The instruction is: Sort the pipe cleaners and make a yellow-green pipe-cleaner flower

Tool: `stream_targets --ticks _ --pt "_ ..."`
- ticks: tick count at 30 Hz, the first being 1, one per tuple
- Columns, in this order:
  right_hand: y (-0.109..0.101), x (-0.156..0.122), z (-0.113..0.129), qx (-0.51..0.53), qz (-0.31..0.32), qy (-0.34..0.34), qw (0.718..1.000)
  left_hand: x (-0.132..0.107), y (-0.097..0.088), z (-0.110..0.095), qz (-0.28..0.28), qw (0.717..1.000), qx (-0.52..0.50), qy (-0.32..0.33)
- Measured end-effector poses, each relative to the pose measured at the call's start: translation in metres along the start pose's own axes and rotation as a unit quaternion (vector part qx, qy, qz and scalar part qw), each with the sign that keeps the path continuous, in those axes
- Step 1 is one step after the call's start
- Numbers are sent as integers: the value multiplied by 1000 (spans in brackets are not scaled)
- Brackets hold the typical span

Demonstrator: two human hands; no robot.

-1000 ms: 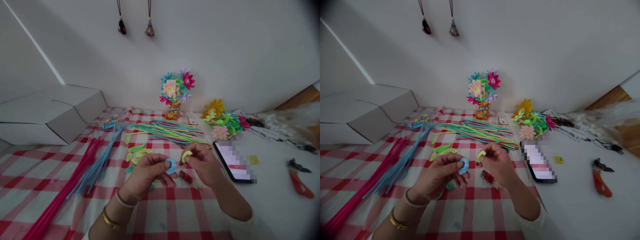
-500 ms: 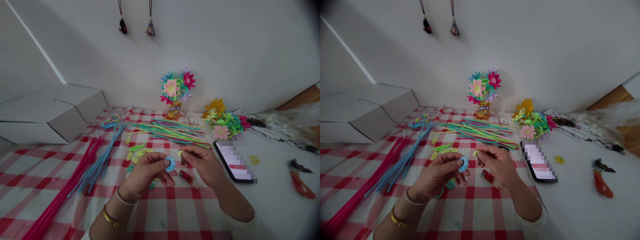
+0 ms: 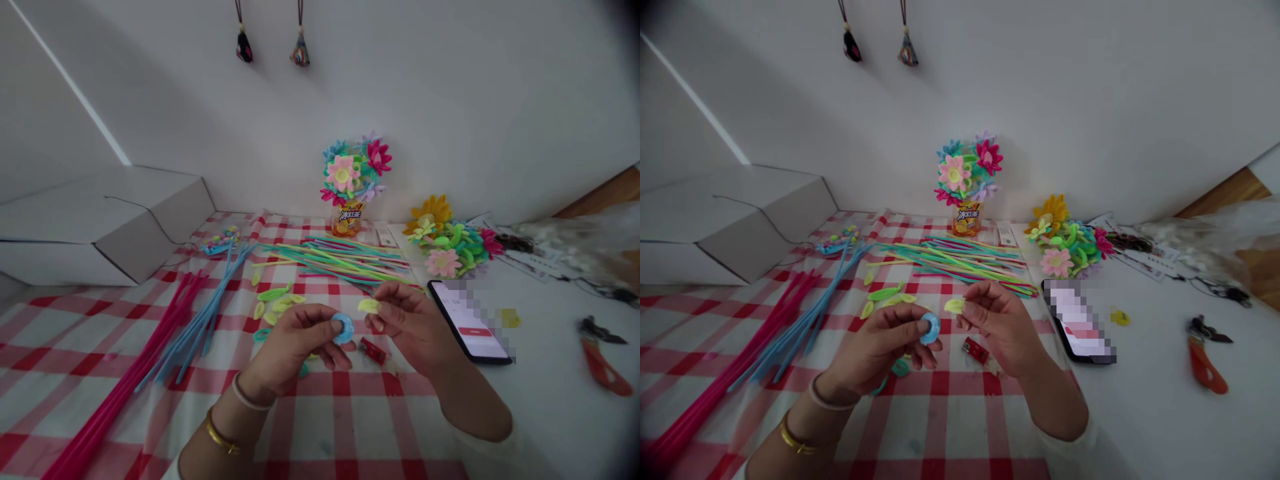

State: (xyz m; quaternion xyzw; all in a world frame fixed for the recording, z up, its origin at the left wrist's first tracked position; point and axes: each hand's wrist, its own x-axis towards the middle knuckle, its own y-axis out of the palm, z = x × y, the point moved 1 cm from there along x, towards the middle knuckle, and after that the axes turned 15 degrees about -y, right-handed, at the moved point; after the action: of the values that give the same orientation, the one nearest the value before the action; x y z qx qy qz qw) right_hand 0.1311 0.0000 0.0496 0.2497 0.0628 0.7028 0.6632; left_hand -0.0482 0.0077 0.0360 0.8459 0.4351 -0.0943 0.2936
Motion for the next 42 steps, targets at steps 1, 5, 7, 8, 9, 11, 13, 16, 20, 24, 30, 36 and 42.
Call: stream_targets --ticks 1,5,7,8,9,11,13,16,20,24,30,36,42 --pt "0 0 0 2 4 12 1000 0 0 0 1 1000 2 2" --pt "-2 -1 -4 -7 37 40 998 0 1 0 9 1000 11 2" --pt "-3 -2 -7 -15 44 43 998 0 2 0 8 1000 11 -2" --pt "-3 -2 -9 -20 44 44 998 0 2 0 7 1000 10 -4" --pt "-3 -2 -10 -25 43 46 998 0 2 0 4 1000 9 -6" --pt "-4 -3 -12 -39 41 48 997 0 2 1 -2 1000 8 -9" --pt "-4 -2 -13 -49 40 48 997 0 2 2 -5 1000 9 -6" --pt "-3 -2 -14 -54 36 47 997 0 2 3 1 1000 13 3" --pt "-3 -2 -13 -58 30 53 996 -1 4 2 15 1000 3 16" --pt "-1 -4 -12 -68 41 58 995 -2 7 2 18 999 -42 24" --pt "-2 -4 -11 -109 66 48 991 2 7 6 6 996 -87 30" --pt "-6 -4 -13 -178 87 44 979 5 5 7 -44 997 -63 23" --pt "-5 -4 -14 -207 106 52 971 4 5 6 -36 999 -12 16"
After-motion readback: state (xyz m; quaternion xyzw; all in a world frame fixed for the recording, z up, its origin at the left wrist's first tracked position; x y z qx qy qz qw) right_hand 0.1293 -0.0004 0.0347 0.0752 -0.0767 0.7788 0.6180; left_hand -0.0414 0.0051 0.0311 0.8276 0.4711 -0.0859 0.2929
